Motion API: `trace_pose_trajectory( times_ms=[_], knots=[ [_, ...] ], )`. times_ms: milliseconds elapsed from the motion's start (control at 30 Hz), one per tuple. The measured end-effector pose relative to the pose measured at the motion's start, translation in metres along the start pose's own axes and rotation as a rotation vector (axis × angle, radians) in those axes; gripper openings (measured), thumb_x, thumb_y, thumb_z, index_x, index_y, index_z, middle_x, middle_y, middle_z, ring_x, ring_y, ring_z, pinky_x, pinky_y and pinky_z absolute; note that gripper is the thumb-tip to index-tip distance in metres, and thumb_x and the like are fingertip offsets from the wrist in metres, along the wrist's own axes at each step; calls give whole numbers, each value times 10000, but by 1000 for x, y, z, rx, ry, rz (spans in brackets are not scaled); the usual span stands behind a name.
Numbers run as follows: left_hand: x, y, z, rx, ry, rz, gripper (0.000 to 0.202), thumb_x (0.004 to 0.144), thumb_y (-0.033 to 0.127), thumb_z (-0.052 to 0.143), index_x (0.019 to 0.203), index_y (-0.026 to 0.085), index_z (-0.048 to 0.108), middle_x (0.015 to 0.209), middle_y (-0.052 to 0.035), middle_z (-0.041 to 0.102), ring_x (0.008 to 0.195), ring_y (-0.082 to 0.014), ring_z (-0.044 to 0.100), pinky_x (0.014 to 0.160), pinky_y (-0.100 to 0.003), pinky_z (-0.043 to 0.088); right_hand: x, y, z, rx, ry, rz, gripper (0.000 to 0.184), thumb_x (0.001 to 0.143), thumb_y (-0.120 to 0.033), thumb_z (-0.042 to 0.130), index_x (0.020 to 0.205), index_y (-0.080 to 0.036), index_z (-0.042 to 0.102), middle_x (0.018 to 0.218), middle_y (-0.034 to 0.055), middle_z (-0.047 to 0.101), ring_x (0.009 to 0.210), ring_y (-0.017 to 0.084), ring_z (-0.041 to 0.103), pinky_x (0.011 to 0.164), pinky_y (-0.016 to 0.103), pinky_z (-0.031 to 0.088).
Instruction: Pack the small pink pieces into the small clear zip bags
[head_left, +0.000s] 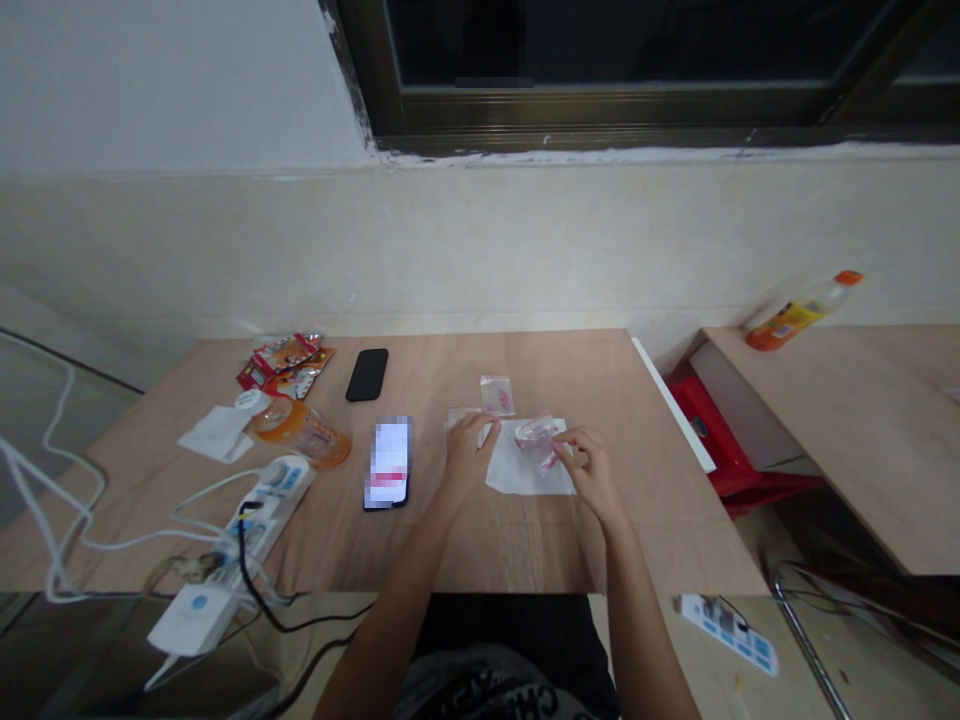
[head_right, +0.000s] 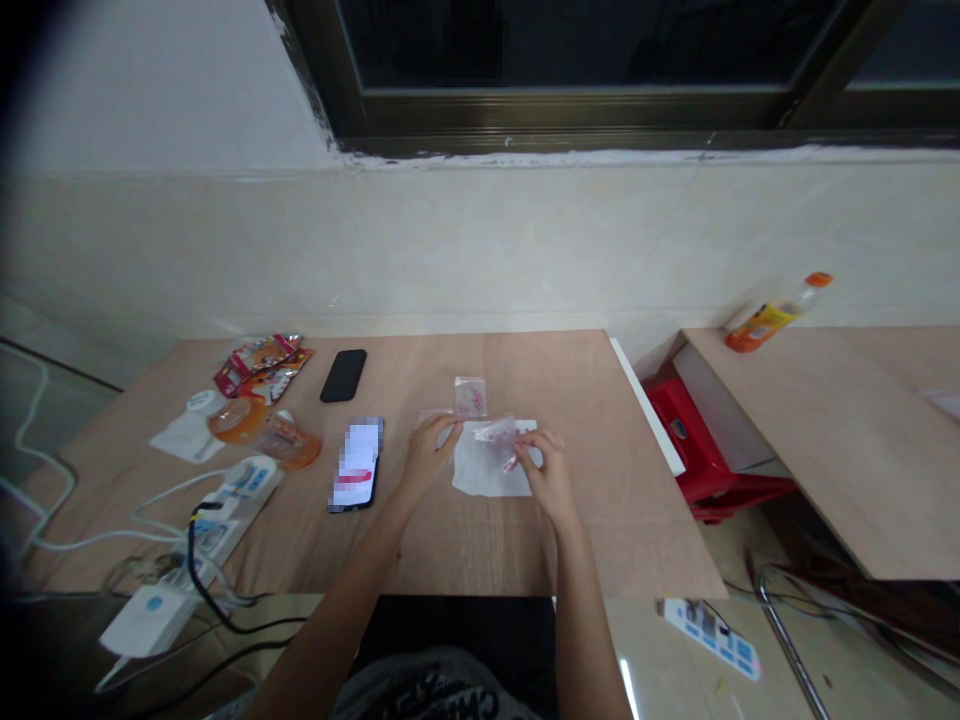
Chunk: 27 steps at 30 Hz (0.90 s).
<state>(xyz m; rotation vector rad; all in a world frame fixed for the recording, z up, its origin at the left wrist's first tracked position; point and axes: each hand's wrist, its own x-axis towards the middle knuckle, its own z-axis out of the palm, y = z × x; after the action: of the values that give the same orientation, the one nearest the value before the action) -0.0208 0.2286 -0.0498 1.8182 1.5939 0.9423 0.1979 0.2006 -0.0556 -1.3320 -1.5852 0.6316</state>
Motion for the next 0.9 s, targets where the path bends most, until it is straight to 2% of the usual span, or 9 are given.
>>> trace_pose_trajectory(
  times_ms=[100,200,300,467,567,667,900],
  knots=[
    [-12,10,7,-345,-201,-120,392,886,472,472,845,150,692,779,-56,686,747,-189,623,686,-288,465,-3,-5,0,-21,-126,-43,163,885,-332,585,816,-211,670,877,62,662,905,226,575,839,371,418],
    [-22,14,11,-487,-261,-191,396,796,524,573,746,145,677,637,-18,615,620,-152,572,584,-250,418,-4,-8,-1,-35,-191,-52,168,901,-318,560,832,-210,669,892,67,655,918,231,573,845,378,422],
    [-27,18,8,-585,-253,-265,385,744,526,628,748,145,679,616,-7,595,582,-133,549,565,-241,410,-5,-12,-1,-31,-186,-39,166,898,-331,559,857,-210,664,911,70,648,924,229,574,844,374,427],
    [-31,27,-2,-673,-199,-330,350,692,477,700,770,137,695,621,-6,604,564,-114,526,567,-237,404,-10,-31,10,39,-71,36,193,869,-397,588,857,-207,620,858,50,636,801,194,567,723,313,432],
    [-34,35,-2,-706,-200,-298,315,682,446,722,746,139,699,626,-8,614,581,-115,526,576,-237,397,-14,-42,20,124,-165,117,282,897,-442,537,761,-201,591,739,22,609,694,164,541,626,272,403],
    [-37,41,-2,-745,-211,-290,287,661,412,750,745,142,703,674,-24,655,625,-128,560,601,-242,406,-15,-48,26,220,-249,159,344,921,-480,482,747,-199,579,722,18,606,681,156,541,620,263,399],
    [-39,44,-6,-844,-345,-364,299,606,388,806,720,141,683,699,-35,683,667,-143,604,640,-252,430,-16,-50,19,281,-346,189,381,925,-501,478,732,-188,578,698,1,586,672,143,526,630,254,385]
  ],
)
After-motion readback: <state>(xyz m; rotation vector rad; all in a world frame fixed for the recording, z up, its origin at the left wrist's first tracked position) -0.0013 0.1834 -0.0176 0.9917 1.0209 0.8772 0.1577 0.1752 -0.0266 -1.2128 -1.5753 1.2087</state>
